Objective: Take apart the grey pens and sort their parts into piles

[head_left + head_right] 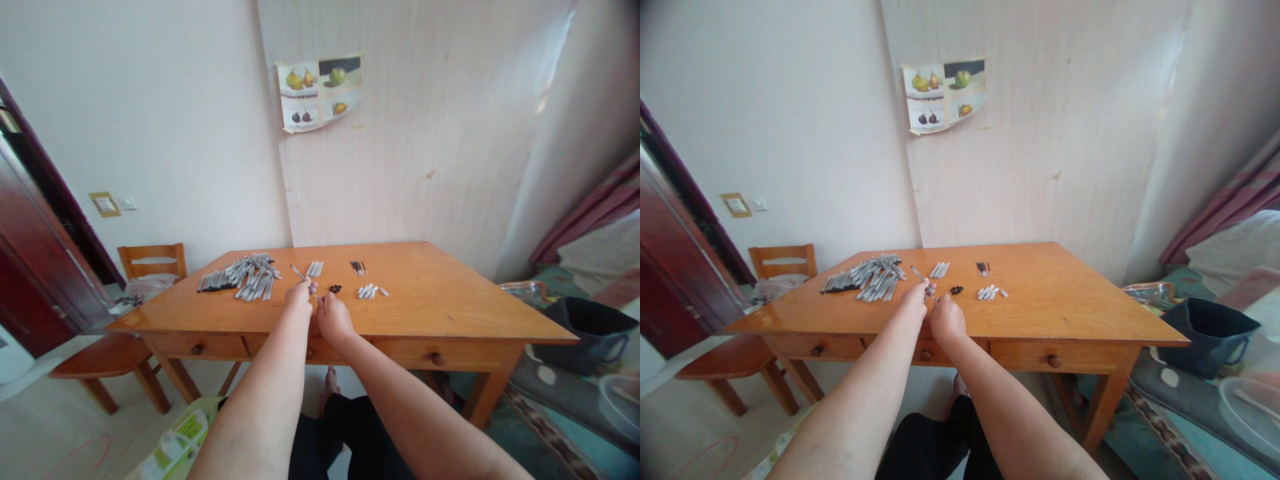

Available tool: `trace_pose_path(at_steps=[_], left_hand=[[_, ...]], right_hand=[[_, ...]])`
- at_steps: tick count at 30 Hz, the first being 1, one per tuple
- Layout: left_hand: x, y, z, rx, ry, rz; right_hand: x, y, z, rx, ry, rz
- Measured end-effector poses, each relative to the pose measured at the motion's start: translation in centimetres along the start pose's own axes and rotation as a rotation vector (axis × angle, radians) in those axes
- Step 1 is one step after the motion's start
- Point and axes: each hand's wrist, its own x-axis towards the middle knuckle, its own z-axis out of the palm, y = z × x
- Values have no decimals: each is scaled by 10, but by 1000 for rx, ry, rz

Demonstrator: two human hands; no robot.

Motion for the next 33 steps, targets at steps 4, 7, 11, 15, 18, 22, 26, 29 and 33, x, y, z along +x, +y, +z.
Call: trace_pose_path(at_steps=[4,7,11,15,18,22,26,29,33], left_hand=[[4,6,-4,-6,33,-40],[2,5,-5,-7,34,-44],[-1,3,-6,-12,24,-34],[-4,2,-8,-7,2,-19],[-6,1,-9,-3,-16,-11],[-7,-1,-9,-4,-41,2],[-7,-3,-9,12,-71,27],[-7,-3,-9,17,-72,26],[-8,-3,-9,23,-76,31]], right_hand=[[-4,4,0,60,48,-22],[-3,7,2,123,79,-52],[-2,15,-2,216,101,-80],[3,33,-19,207,105,-36],[10,52,-42,104,135,42],[17,78,-75,-108,130,162],[22,97,-95,-277,94,244],[25,104,-100,-328,80,256],[27,107,-99,-346,65,267]])
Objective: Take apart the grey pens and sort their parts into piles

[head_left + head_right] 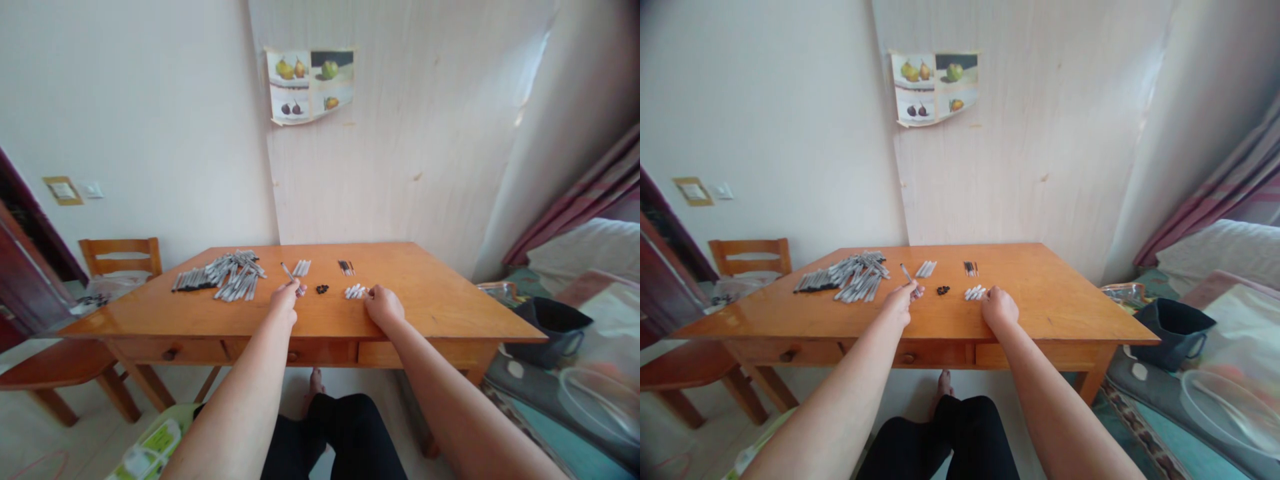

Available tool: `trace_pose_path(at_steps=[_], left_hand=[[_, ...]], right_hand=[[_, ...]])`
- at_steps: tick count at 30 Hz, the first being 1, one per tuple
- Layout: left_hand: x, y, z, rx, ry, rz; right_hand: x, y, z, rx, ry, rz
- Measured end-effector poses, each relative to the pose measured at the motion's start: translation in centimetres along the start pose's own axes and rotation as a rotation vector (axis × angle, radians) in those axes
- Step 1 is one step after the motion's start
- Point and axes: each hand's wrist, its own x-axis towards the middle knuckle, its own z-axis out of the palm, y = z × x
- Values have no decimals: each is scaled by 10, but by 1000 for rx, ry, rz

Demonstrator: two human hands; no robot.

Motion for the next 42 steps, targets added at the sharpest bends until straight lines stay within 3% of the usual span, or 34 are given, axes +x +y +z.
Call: trace_pose_path(at_steps=[11,18,23,26,29,32,36,42], left_hand=[[-1,0,0,49,-14,-1],[-9,-4,2,136,-38,68],[-14,-10,-2,375,-64,293],[-15,-7,-11,697,-73,522],[-18,1,-20,1057,-112,758],[-23,8,-24,1272,-149,920],[-27,11,-23,1359,-163,999],[-28,9,-21,1346,-231,1039]], right_hand=[[3,6,4,59,27,-53],[1,4,5,163,104,-46],[0,-6,10,324,140,-125],[-1,-18,18,492,124,-183],[-4,-33,25,710,42,-198],[-9,-51,26,898,-78,-180],[-13,-70,22,1010,-182,-116],[-9,-77,30,977,-212,-123]])
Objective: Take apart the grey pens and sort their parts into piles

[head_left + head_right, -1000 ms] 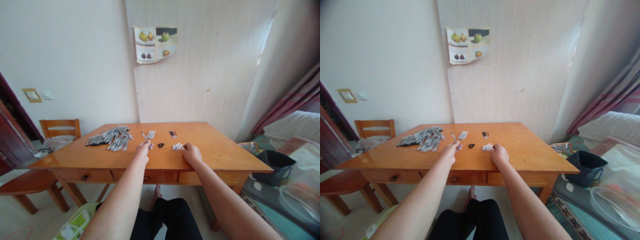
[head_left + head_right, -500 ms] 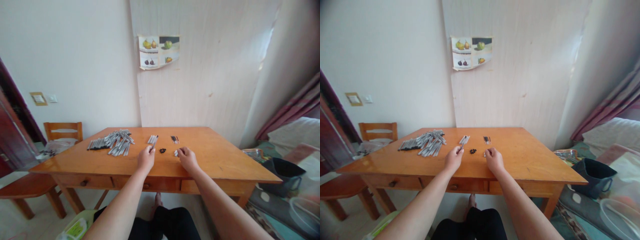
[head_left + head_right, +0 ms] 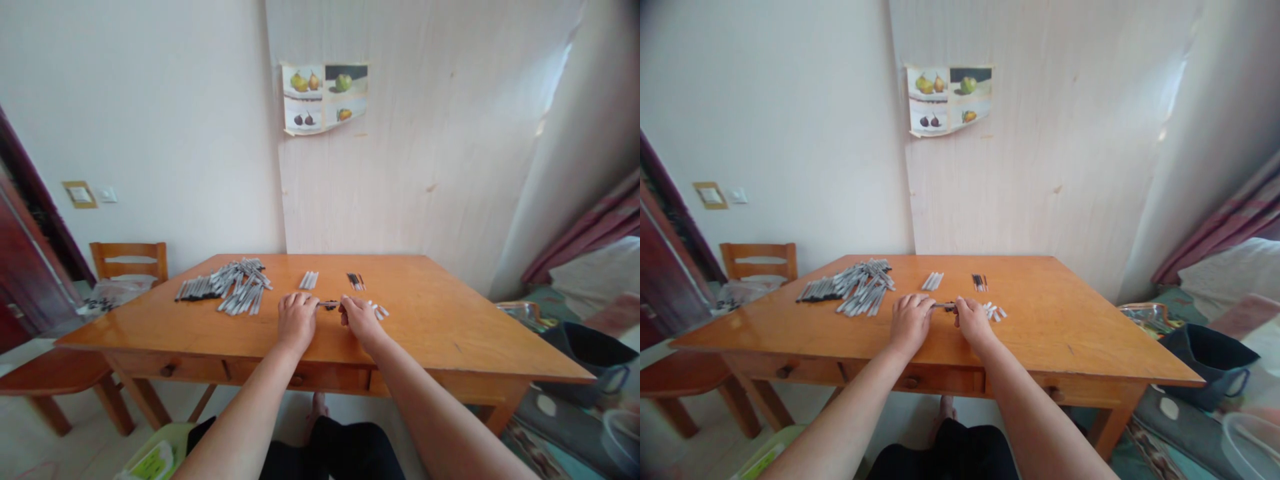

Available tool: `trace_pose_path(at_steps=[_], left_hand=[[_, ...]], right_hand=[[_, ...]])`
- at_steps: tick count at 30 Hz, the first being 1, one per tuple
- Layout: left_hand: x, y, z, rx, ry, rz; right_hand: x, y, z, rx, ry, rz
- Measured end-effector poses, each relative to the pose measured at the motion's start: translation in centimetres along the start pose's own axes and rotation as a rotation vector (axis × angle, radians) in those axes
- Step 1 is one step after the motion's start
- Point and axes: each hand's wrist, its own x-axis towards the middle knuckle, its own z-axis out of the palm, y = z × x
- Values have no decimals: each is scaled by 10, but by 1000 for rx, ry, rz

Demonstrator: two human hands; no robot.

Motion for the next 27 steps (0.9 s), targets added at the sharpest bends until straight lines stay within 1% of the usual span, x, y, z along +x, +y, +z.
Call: trace_pose_path(at_steps=[2,5,7,8,9,10,13,15,16,18,20,23,27], left_hand=[[0,-2,1,-42,66,-28],[2,-5,5,-169,258,-138],[3,-5,10,-350,352,-250],[4,-4,13,-481,363,-317],[5,-3,17,-632,346,-391],[6,-1,21,-804,293,-465],[9,4,31,-1272,80,-625],[11,5,34,-1489,0,-691],[12,5,34,-1571,-12,-719],[13,3,34,-1686,-4,-770],[13,2,32,-1745,2,-803],[13,1,32,-1757,-2,-810],[12,1,33,-1742,-13,-801]], right_hand=[[2,4,3,29,5,-6],[2,8,10,114,49,33],[2,9,16,214,64,73],[2,9,19,270,59,88],[2,9,22,321,48,99],[2,9,25,359,33,104],[0,9,31,383,-17,81],[-1,9,33,372,-48,65],[-2,9,33,374,-59,66],[-4,9,32,384,-68,87],[-5,8,31,387,-69,110],[-5,8,31,354,-84,123],[-5,9,31,297,-102,86]])
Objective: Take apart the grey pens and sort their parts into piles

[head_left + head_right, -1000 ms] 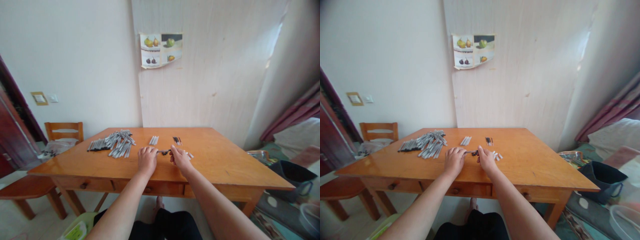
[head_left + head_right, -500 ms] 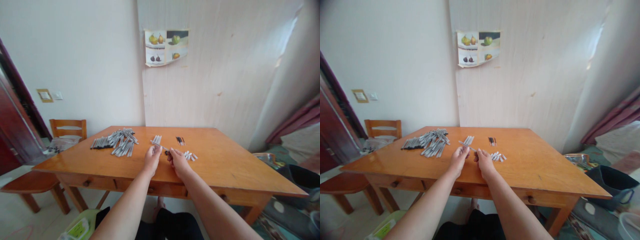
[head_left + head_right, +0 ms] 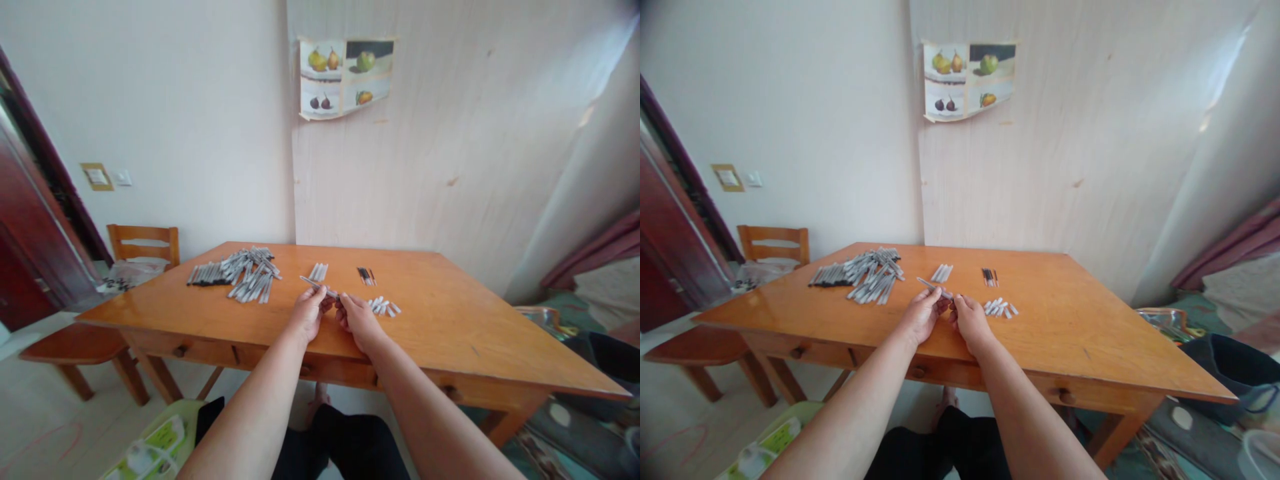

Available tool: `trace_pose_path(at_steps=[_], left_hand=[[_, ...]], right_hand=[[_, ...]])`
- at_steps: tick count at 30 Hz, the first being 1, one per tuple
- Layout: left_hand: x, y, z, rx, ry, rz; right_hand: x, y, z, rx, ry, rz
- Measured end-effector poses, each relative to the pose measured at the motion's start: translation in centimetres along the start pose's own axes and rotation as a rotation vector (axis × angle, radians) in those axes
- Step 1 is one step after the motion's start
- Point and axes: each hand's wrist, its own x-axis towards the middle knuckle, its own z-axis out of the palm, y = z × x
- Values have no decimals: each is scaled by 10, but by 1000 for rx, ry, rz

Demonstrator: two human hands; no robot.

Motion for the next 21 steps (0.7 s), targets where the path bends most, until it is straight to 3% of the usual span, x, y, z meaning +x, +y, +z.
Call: trace_pose_path(at_steps=[14,21], left_hand=[[0,-2,2,48,48,27],[4,-7,1,59,90,65]], right_hand=[[-1,8,3,-161,57,-184],[-5,6,5,-137,86,-186]])
